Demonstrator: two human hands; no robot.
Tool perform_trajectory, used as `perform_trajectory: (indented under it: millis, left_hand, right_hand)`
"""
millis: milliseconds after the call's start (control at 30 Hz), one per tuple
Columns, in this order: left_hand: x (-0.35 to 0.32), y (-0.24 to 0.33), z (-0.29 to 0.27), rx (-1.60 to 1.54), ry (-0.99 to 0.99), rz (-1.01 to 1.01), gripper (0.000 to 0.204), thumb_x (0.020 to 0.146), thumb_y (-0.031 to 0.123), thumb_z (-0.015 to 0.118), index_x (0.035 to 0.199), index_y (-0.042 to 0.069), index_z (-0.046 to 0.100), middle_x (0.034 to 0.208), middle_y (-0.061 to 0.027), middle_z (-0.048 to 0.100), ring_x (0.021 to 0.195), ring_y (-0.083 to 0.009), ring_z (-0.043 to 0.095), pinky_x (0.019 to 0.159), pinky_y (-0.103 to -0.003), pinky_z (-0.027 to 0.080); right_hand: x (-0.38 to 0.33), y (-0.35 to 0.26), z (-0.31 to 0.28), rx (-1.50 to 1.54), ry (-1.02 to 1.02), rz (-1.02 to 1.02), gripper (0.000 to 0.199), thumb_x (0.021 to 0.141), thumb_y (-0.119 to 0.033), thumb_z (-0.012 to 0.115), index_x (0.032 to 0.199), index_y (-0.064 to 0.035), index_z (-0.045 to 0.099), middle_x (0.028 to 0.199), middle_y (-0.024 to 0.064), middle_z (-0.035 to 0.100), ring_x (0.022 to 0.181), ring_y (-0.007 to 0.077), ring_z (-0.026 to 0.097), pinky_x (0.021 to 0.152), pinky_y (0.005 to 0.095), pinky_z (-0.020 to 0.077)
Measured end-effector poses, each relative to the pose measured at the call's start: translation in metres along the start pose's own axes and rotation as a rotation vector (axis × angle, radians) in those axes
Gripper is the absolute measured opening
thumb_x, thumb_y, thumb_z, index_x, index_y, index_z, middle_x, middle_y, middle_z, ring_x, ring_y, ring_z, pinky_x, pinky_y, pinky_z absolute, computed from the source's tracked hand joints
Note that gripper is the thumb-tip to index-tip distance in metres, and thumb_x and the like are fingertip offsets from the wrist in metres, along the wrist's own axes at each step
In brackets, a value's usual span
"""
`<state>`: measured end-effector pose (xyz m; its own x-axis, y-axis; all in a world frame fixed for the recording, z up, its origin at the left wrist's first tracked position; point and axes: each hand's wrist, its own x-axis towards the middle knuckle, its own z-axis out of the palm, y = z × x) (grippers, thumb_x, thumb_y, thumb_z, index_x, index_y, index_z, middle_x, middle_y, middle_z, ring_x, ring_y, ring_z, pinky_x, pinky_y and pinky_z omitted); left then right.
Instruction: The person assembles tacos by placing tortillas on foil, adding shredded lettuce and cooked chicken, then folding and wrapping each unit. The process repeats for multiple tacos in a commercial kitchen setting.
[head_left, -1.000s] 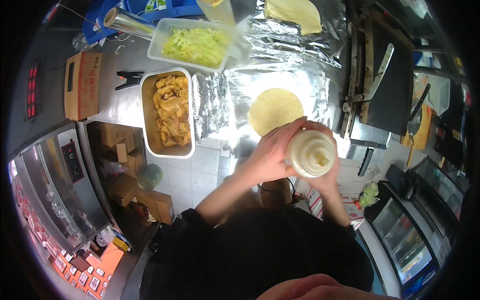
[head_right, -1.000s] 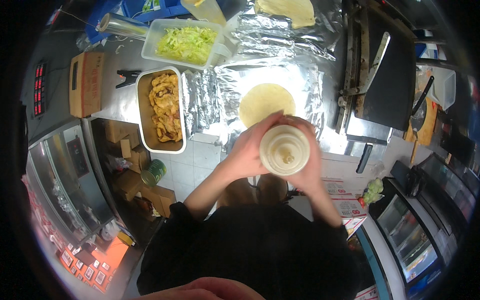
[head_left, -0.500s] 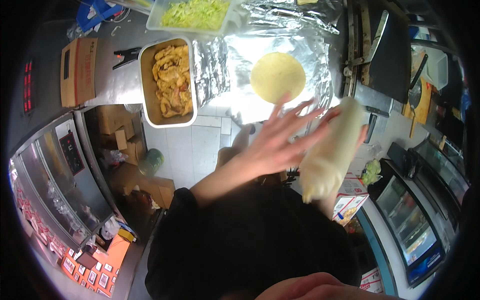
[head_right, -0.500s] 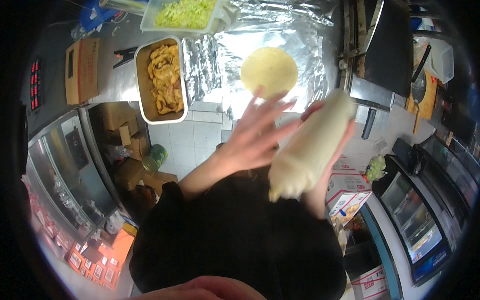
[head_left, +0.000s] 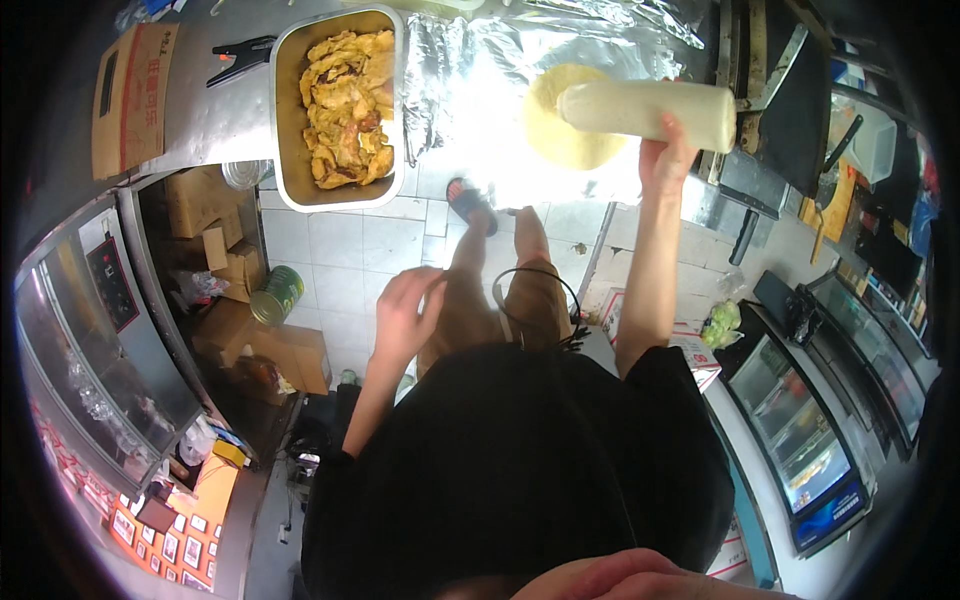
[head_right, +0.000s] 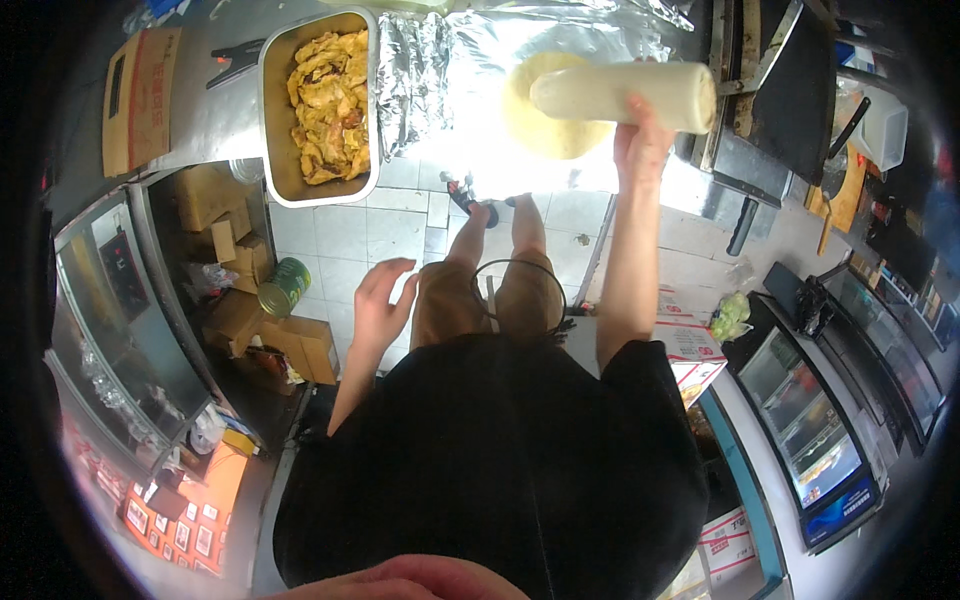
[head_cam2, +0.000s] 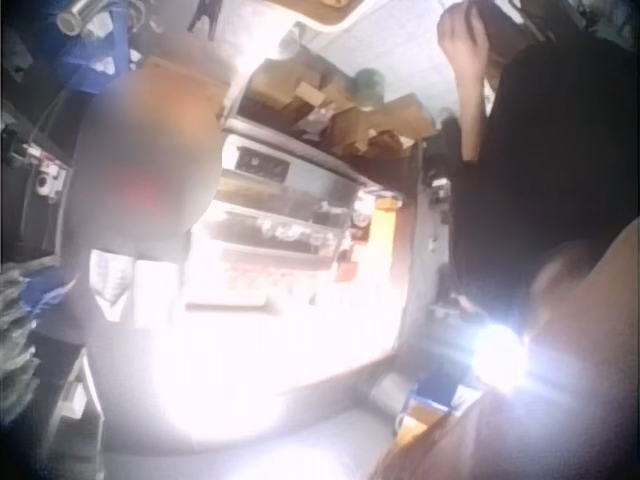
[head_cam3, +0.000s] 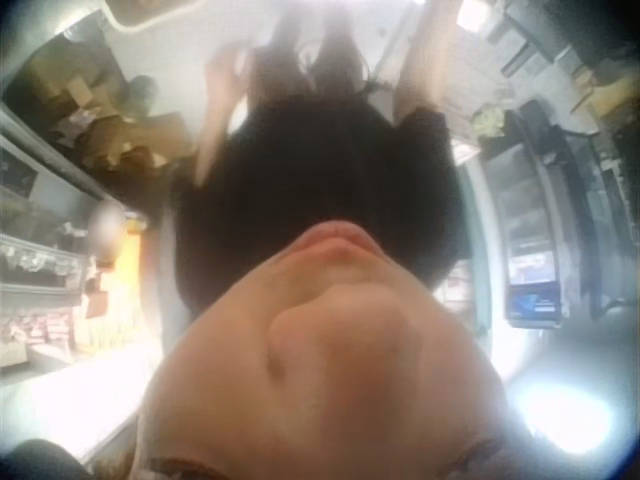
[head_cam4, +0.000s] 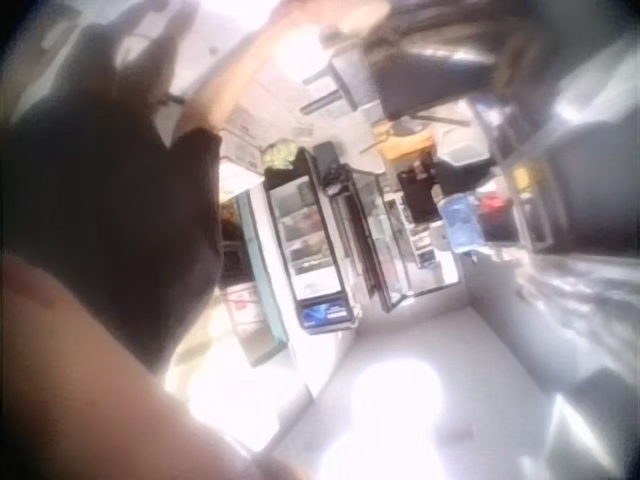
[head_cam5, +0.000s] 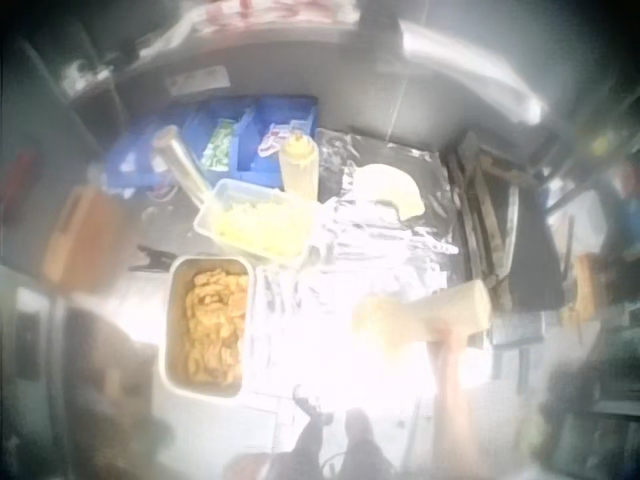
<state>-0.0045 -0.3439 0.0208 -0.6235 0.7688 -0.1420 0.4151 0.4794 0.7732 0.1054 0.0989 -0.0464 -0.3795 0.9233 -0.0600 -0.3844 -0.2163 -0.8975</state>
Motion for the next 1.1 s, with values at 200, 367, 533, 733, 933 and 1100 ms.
perform_trajectory:
  millis: [200, 367, 533, 733, 933, 1100]
  left_hand:
    - [-0.02, -0.009, 0.0, -0.006, 0.031, -0.041, 0.015, 0.098, 0.006, 0.078, 0.113, 0.003, 0.078, 0.106, -0.0164, 0.079, 0.096, -0.0383, 0.076, 0.084, -0.045, 0.061]
    - [-0.029, -0.019, -0.001, 0.001, 0.032, -0.095, 0.013, 0.099, 0.007, 0.077, 0.111, 0.003, 0.077, 0.106, -0.0163, 0.078, 0.097, -0.0384, 0.075, 0.084, -0.045, 0.061]
    - [-0.023, -0.024, 0.001, 0.01, 0.018, -0.077, 0.012, 0.099, 0.009, 0.077, 0.109, 0.002, 0.076, 0.106, -0.0168, 0.078, 0.097, -0.0394, 0.075, 0.084, -0.046, 0.061]
    - [-0.01, -0.012, 0.008, 0.039, -0.021, -0.069, 0.014, 0.1, 0.011, 0.078, 0.109, 0.001, 0.076, 0.108, -0.0187, 0.078, 0.099, -0.0409, 0.075, 0.087, -0.047, 0.061]
    - [0.007, 0.013, 0.018, 0.051, -0.062, -0.079, 0.015, 0.1, 0.01, 0.078, 0.11, 0.0, 0.076, 0.108, -0.0199, 0.079, 0.1, -0.0416, 0.075, 0.088, -0.048, 0.061]
    - [0.021, 0.037, 0.037, 0.038, -0.042, -0.068, 0.012, 0.1, 0.007, 0.076, 0.109, 0.0, 0.076, 0.106, -0.0188, 0.078, 0.098, -0.0406, 0.075, 0.086, -0.047, 0.061]
  right_hand:
    - [-0.016, 0.022, -0.012, 0.088, 0.007, 0.095, 0.066, 0.089, 0.006, 0.078, 0.15, -0.0048, 0.054, 0.14, 0.0127, 0.063, 0.13, 0.0268, 0.063, 0.118, 0.0447, 0.0515]
    - [-0.006, -0.011, -0.044, -0.02, 0.208, 0.019, 0.056, 0.091, 0.006, 0.078, 0.143, -0.0017, 0.058, 0.132, 0.0123, 0.066, 0.123, 0.0254, 0.066, 0.114, 0.043, 0.0546]
    - [-0.006, -0.037, -0.078, -0.011, 0.23, -0.029, 0.057, 0.095, -0.001, 0.078, 0.147, -0.0013, 0.056, 0.138, 0.0149, 0.065, 0.132, 0.0286, 0.063, 0.12, 0.0461, 0.0509]
    - [-0.015, -0.041, -0.08, 0.526, 0.273, 0.061, 0.066, 0.096, -0.025, 0.086, 0.15, -0.0032, 0.055, 0.146, 0.0186, 0.063, 0.142, 0.0346, 0.058, 0.128, 0.0535, 0.0448]
    - [0.059, -0.047, -0.071, 0.958, 0.229, 0.36, 0.066, 0.095, -0.031, 0.086, 0.146, 0.0011, 0.057, 0.146, 0.0222, 0.06, 0.14, 0.04, 0.059, 0.127, 0.0603, 0.0482]
    - [0.158, -0.041, -0.075, 1.188, 0.365, 0.854, 0.049, 0.106, -0.031, 0.074, 0.138, 0.0034, 0.063, 0.134, 0.0267, 0.062, 0.127, 0.0434, 0.065, 0.105, 0.0511, 0.0676]
